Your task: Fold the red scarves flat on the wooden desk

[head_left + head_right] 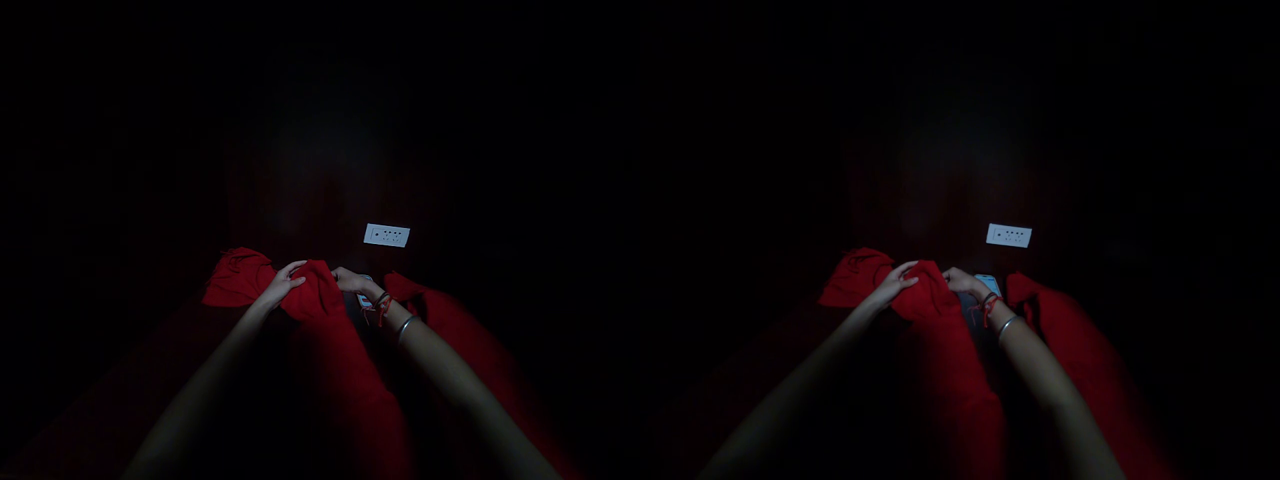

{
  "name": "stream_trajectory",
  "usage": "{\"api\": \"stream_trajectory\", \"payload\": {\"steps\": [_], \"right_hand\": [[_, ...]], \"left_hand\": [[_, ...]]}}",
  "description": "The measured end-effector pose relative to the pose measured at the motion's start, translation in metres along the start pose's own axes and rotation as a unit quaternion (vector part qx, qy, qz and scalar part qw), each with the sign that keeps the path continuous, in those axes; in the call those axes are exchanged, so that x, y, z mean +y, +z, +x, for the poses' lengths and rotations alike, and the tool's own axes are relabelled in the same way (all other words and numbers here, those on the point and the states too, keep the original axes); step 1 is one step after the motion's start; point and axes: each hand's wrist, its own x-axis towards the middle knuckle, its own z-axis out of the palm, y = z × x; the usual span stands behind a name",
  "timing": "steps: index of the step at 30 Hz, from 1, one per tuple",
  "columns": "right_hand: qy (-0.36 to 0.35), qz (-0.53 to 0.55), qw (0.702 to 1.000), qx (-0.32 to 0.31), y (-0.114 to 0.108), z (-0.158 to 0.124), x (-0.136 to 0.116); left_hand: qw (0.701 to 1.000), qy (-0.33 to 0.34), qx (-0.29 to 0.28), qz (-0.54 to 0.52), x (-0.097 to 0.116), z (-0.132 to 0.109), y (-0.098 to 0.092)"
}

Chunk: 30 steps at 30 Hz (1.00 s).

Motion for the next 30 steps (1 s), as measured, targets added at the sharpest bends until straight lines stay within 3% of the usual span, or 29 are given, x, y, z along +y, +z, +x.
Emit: {"api": "stream_trajectory", "payload": {"steps": [6,14,17,21,24,30], "right_hand": [[-0.037,-0.120,0.987,0.097,-0.001,0.000,-0.006],[-0.079,-0.153,0.984,0.047,0.011,-0.019,-0.025],[-0.112,-0.243,0.958,0.104,0.027,-0.026,-0.036],[-0.096,-0.366,0.900,0.217,0.044,-0.032,-0.050],[-0.098,-0.401,0.875,0.254,0.049,-0.034,-0.055],[-0.117,-0.348,0.894,0.256,0.051,-0.030,-0.051]], "left_hand": [[0.995,-0.027,0.026,0.094,0.003,0.000,-0.014],[0.986,-0.003,-0.045,0.160,0.015,-0.008,-0.023],[0.988,-0.004,-0.043,0.145,0.015,-0.009,-0.022],[0.992,-0.003,-0.041,0.120,0.017,-0.009,-0.021],[0.995,-0.010,-0.040,0.095,0.018,-0.008,-0.022],[0.997,-0.029,-0.046,0.061,0.018,-0.007,-0.022]]}}
